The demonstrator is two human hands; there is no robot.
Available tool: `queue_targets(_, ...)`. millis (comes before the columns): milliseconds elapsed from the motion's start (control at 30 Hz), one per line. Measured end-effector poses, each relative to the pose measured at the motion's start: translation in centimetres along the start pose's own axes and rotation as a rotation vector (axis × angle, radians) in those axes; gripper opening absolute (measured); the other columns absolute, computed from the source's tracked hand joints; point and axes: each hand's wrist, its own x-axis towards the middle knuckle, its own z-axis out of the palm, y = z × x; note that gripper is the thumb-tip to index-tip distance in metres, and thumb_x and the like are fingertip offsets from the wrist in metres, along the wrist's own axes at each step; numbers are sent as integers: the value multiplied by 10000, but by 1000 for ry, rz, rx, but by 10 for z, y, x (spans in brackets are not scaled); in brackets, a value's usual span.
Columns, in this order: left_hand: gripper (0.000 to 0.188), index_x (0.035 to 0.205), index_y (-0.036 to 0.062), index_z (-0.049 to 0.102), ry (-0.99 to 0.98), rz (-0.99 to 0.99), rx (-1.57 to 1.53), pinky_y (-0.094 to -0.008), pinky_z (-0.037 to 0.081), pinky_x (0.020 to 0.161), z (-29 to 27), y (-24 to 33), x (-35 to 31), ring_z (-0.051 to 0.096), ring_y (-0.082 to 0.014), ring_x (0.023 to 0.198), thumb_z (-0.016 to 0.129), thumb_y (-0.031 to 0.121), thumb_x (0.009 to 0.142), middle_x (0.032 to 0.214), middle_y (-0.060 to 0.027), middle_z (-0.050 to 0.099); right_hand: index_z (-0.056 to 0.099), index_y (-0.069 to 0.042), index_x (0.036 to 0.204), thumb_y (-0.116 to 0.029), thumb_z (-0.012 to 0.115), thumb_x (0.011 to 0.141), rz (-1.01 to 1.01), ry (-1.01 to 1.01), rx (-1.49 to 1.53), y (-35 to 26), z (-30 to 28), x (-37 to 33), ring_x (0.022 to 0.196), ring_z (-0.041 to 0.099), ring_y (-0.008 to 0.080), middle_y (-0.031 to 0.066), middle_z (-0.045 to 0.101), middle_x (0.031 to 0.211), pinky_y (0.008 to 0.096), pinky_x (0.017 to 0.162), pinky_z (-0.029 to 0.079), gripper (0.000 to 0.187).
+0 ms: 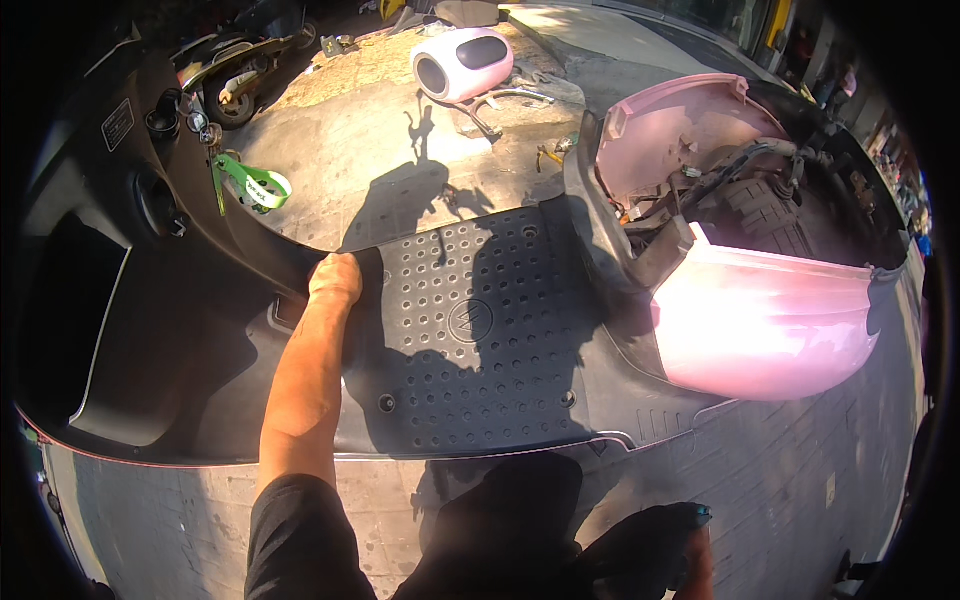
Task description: The person assembles the rear body panels of a pink and gray scooter. They align and attach the pink rear cover and tail light housing, then use a cordless drill to fasten screws securing the panels to the frame.
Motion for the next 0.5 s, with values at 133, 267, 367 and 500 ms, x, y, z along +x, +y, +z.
queue_targets(133,277,1159,-7,697,-82,-68,-116,-425,552,976,13,-4,15,649,-350,1169,567,78,930,1229,-245,664,708,-95,1149,-143,713,769,-22,-116,-77,13,-5,11,1037,702,261,115,748,1036,388,871,533,383)
queue_targets(267,260,1114,-31,707,-88,-38,-134,-430,559,957,20,-7,25,649,-362,1152,601,60,894,1195,-267,668,743,-129,1099,-148,735,756,56,-120,-120,1,0,10,1024,710,241,106,755,1033,388,864,538,343)
queue_targets(367,284,1150,-14,686,-96,-82,-192,-455,533,983,27,-8,31,628,-388,1177,556,40,903,1237,-269,646,747,-143,1101,-208,757,759,28,-143,10,-13,9,6,1031,714,259,116,755,1037,400,854,544,348)
queue_targets(500,293,1159,-15,679,-81,-103,-221,-459,529,987,37,-10,40,624,-391,1182,552,40,902,1240,-274,641,746,-145,1099,-227,760,788,55,-78,-68,-33,20,3,1031,715,266,120,754,1042,403,850,547,321)
